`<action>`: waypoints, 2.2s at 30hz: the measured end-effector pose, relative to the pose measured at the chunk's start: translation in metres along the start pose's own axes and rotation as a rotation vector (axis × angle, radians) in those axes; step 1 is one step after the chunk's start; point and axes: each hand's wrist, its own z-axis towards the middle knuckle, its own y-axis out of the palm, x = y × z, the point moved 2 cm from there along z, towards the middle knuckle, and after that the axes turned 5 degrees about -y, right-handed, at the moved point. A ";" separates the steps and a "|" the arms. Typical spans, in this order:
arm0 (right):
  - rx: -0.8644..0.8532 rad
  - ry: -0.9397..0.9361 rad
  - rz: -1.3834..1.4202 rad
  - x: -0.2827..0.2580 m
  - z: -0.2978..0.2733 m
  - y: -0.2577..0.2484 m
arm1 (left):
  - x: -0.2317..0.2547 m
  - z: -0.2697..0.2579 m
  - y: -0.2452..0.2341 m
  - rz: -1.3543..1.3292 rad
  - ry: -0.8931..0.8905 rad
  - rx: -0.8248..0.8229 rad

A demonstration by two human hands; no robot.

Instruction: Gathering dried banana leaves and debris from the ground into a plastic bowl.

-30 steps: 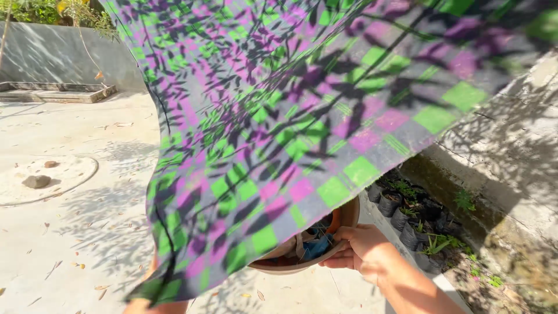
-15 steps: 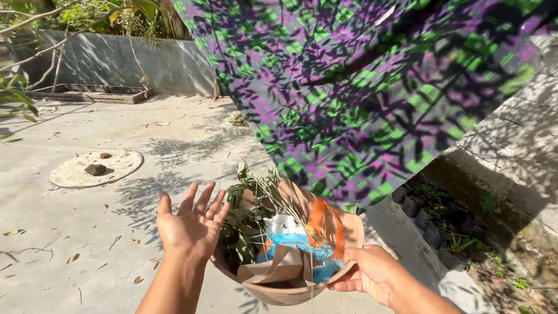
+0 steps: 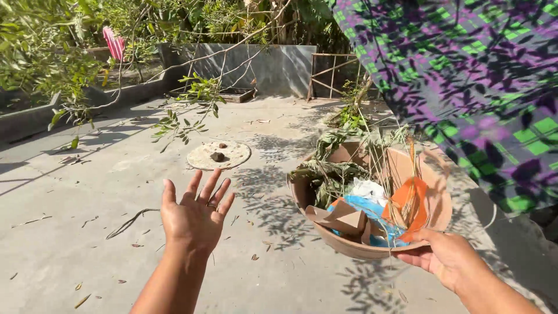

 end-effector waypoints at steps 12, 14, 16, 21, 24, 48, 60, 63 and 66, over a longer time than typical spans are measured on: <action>0.046 0.184 -0.077 0.036 0.043 0.053 | 0.008 0.068 -0.043 -0.087 -0.071 0.037; 0.033 0.213 -0.093 0.035 0.062 0.063 | 0.006 0.088 -0.042 -0.089 -0.072 0.035; 0.023 0.264 -0.140 0.034 0.088 0.071 | 0.004 0.110 -0.038 -0.068 -0.092 0.036; -0.050 0.172 -0.150 -0.006 0.127 0.125 | 0.015 0.170 -0.023 -0.014 -0.075 0.011; -0.081 0.138 -0.149 -0.030 0.185 0.152 | 0.024 0.223 -0.008 0.018 -0.052 -0.012; -0.056 -0.104 -0.086 -0.104 0.391 0.243 | 0.009 0.550 0.083 0.276 -0.059 -0.263; 0.128 0.008 -0.101 -0.127 0.487 0.246 | -0.085 0.610 0.123 0.437 0.475 0.081; 0.105 -0.006 -0.048 -0.132 0.540 0.238 | -0.115 0.661 0.113 0.575 0.640 0.129; 0.074 0.008 -0.063 -0.150 0.577 0.235 | -0.124 0.693 0.124 0.614 0.807 0.174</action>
